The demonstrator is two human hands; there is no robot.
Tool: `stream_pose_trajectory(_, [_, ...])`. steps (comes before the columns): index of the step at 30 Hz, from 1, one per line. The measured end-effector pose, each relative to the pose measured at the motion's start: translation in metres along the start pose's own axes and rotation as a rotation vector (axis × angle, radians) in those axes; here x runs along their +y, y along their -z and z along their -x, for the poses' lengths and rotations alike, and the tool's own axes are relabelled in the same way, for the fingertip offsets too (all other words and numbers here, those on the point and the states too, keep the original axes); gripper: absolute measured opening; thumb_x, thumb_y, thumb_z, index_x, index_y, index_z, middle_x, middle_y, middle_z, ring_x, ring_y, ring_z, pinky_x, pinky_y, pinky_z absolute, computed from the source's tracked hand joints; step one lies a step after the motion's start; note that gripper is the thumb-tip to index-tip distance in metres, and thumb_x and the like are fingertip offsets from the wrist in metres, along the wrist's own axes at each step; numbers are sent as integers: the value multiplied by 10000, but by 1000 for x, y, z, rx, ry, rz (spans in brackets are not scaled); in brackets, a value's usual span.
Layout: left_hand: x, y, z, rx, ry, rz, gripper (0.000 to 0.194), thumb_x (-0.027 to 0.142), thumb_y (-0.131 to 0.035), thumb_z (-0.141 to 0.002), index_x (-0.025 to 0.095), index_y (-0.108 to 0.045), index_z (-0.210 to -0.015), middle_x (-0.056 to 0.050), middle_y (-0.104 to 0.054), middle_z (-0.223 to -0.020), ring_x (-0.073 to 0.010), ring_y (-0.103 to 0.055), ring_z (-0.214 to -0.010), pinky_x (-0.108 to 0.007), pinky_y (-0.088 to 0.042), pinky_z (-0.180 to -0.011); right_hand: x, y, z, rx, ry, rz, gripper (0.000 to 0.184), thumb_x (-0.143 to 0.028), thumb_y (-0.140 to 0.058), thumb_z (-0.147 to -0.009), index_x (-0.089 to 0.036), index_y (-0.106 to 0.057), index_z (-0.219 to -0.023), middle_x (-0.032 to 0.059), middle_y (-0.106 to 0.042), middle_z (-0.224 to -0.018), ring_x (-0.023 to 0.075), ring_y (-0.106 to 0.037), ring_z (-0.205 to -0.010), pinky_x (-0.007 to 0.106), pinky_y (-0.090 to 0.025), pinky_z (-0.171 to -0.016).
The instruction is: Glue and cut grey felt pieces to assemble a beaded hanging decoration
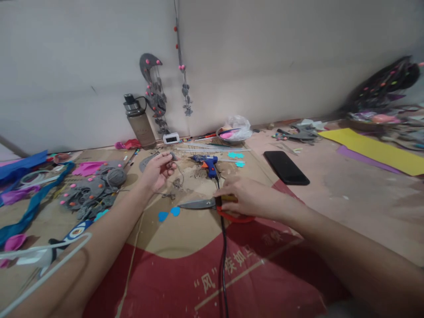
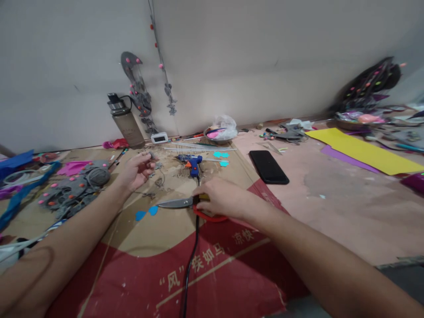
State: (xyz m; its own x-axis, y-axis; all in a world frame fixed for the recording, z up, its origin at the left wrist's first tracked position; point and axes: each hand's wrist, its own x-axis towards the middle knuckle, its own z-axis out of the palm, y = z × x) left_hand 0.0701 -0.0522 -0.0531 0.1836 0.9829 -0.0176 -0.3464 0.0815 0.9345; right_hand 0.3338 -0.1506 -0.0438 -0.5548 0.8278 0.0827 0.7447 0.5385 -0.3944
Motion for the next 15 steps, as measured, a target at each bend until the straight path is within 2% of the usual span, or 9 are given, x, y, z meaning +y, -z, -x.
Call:
stream_pose_trajectory(3, [8, -10, 8, -65, 15, -8, 106, 158, -643, -684, 126, -583, -766, -25, -617, -718, -58, -532, -540, -138, -389, -427, -13, 1, -15, 312, -3, -130, 309, -310, -555, -834, -219, -636, -1117, 88, -621, -1107, 206, -558, -1025, 363, -432, -904])
stream_pose_trajectory(5, [13, -19, 15, -120, 13, -37, 103, 160, -641, -675, 125, -583, -753, -25, -613, -704, -64, -531, -534, -155, -407, -449, -24, -1, -35, 378, 8, -285, 470, -311, -581, -809, -220, -521, -1266, 104, -545, -1246, 199, -551, -1034, 377, -452, -889])
stream_pose_trajectory(7, [19, -27, 20, -173, -2, -64, 109, 172, -648, -672, 124, -587, -749, -29, -617, -700, -74, -540, -538, -167, -418, -459, -35, -7, -59, 343, -6, -478, 666, -310, -655, -741, -198, -406, -1347, 131, -497, -1298, 172, -574, -953, 345, -489, -816])
stream_pose_trajectory(9, [26, -32, 25, -208, -29, -100, 122, 185, -660, -671, 121, -591, -749, -34, -623, -698, -84, -557, -544, -169, -420, -452, -43, -16, -83, 239, 71, -669, 661, -243, -666, -723, -194, -400, -1326, 89, -578, -1174, 123, -587, -828, 279, -498, -730])
stream_pose_trajectory(11, [34, -31, 28, -203, -53, -142, 135, 192, -669, -675, 126, -590, -762, -39, -642, -723, -87, -566, -524, -156, -385, -401, -47, -27, -99, 99, 64, -806, 442, -174, -593, -772, -160, -501, -1204, 29, -643, -904, 87, -570, -683, 227, -474, -646])
stream_pose_trajectory(13, [43, -23, 29, -142, -80, -196, 148, 185, -668, -684, 136, -585, -796, -49, -672, -802, -71, -555, -469, -132, -290, -326, -48, -36, -105, 6, -3, -863, 216, -169, -505, -832, -129, -598, -1023, -5, -609, -709, 67, -523, -575, 200, -436, -584])
stream_pose_trajectory(15, [50, -11, 28, -67, -90, -258, 148, 173, -666, -696, 139, -579, -811, -60, -687, -847, -59, -549, -433, -117, -220, -293, -46, -41, -100, -35, -24, -825, 187, -202, -478, -860, -122, -640, -909, -12, -584, -640, 67, -498, -545, 196, -405, -558])
